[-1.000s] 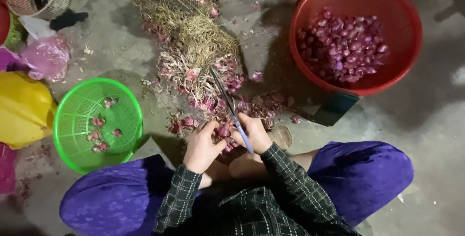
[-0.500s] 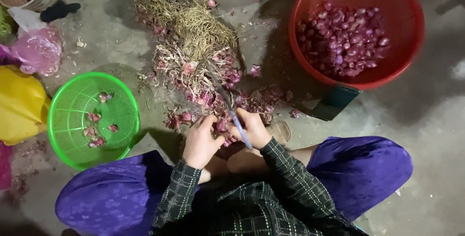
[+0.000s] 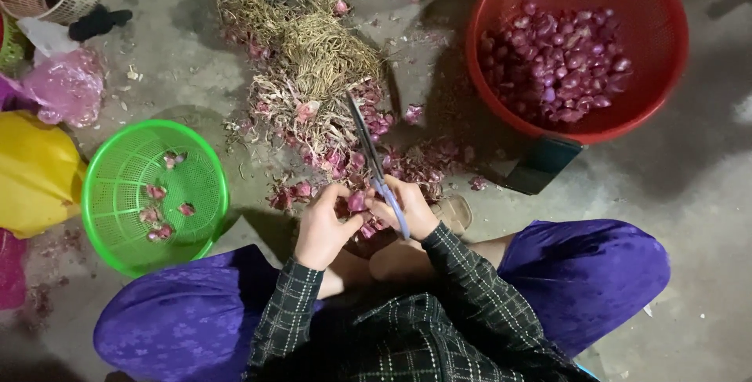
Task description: Trimming the roots and stems of shallots using scissors and sorting them into baskets.
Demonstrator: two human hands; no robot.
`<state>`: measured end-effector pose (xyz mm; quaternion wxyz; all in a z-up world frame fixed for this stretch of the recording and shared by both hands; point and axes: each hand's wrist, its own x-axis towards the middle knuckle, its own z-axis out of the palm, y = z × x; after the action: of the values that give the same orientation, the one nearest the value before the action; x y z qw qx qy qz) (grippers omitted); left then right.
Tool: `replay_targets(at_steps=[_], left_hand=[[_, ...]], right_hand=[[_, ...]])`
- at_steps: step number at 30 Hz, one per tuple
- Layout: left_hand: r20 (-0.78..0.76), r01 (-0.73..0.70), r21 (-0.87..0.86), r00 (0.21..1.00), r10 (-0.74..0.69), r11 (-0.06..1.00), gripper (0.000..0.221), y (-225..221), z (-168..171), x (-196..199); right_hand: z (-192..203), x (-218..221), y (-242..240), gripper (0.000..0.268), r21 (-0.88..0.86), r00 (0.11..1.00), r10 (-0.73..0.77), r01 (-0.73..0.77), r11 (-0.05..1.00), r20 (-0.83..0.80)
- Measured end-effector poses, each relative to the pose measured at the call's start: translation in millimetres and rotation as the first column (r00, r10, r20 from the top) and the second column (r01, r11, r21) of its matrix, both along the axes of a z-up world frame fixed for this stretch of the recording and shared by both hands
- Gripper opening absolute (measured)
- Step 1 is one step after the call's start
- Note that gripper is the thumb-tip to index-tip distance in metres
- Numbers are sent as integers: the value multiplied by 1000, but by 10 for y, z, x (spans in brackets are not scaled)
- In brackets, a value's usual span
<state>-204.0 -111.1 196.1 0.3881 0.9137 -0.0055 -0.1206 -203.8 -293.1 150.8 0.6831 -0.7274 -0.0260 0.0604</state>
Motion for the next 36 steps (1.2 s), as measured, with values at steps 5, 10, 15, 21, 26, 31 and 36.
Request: replay_targets(at_steps=[5,10,15,21,26,31,36], left_hand=[[-7,30,151,1000,-29,988,46,-41,-37,-6],[-7,25,-2,1000,-25,1000,49,27,-153,-19],[-232,-57,-379,972,-35,924,36,142,-142,46],[-438,-296,-646,899,-25,704,22,184,-331,51],[-369,-416,-716,907,202,561,17,74,13,125],[-341,-557,-780,760,552,284,30,119,-2,176],[-323,-537,-833,667,672,134,25,376,-379,199]], right_hand=[[-61,-20,14,18,-65,1000,-8,10,998,21],[-107,-36,22,18,-82,1000,-16,18,996,25],[-154,-11,-12,21,-92,999,-12,16,996,47],[-370,-27,19,25,-112,995,15,-4,994,102],[-717,-86,130,30,-209,982,114,-81,975,151],[-330,-194,90,39,-266,985,87,-45,963,151],[-605,-426,161,46,-468,972,134,-28,883,195]])
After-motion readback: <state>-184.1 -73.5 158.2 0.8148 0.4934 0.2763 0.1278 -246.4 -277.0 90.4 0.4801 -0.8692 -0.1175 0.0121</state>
